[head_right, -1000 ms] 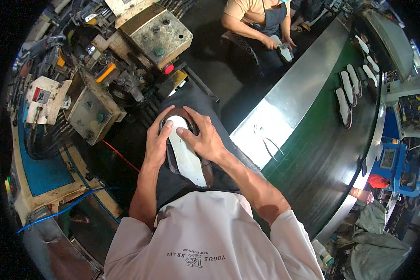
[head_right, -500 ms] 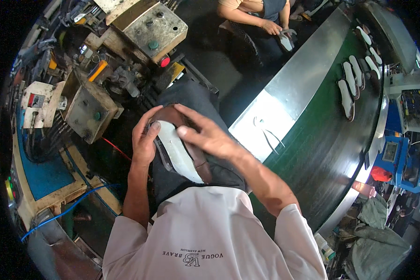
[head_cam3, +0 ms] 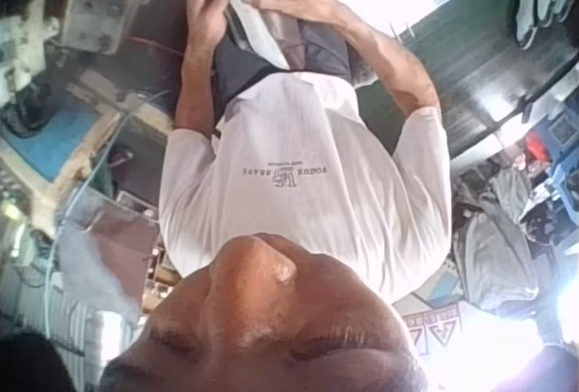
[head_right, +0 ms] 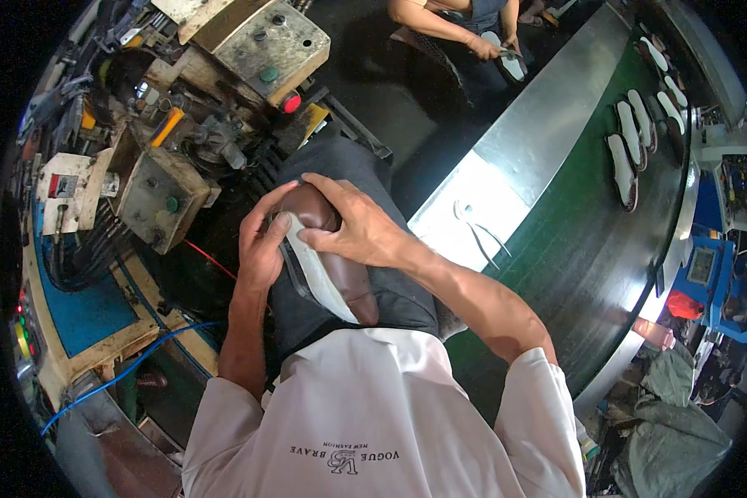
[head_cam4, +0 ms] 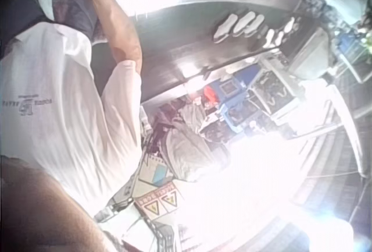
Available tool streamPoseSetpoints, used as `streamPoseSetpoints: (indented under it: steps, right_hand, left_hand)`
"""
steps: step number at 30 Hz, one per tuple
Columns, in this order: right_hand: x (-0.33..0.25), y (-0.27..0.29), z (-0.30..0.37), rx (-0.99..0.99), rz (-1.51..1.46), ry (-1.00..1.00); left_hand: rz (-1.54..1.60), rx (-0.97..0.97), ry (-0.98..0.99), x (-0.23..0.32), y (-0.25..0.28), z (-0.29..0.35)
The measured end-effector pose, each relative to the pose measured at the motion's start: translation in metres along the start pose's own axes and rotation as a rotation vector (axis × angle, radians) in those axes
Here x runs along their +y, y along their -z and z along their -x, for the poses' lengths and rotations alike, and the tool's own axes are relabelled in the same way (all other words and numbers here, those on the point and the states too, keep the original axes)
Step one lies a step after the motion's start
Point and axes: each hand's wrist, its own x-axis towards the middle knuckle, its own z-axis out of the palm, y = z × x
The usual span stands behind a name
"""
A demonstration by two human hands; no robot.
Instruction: Assembling and inspecting shoe components on a factory assembly line.
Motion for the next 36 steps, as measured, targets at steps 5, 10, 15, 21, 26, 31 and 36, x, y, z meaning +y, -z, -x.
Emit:
streamPoseSetpoints:
  steps: [5,10,15,21,26,31,36]
  right_hand:
    - [0.014,-0.01,0.002,0.046,-0.077,-0.149]
    - [0.02,0.007,0.002,-0.005,-0.164,-0.258]
    - [0.038,0.0,0.009,0.015,-0.309,-0.227]
    - [0.03,0.0,0.009,-0.005,-0.23,-0.25]
    - [0.037,0.0,0.009,-0.032,-0.215,-0.262]
    - [0.034,0.0,0.006,-0.051,-0.357,-0.272]
    - [0.047,0.004,0.016,-0.081,-0.929,-0.337]
  left_hand:
    - [0.001,0.052,0.179,0.003,-0.02,-0.009]
    - [0.549,-0.056,0.262,-0.011,-0.012,0.003]
    - [0.552,0.065,0.27,-0.037,-0.026,0.017]
    - [0.357,0.047,0.247,-0.04,-0.03,0.016]
    - [0.181,-0.041,0.19,-0.044,-0.024,0.012]
    - [0.259,-0.026,0.184,-0.054,-0.027,0.01]
    - [0.448,-0.015,0.22,-0.047,-0.031,0.004]
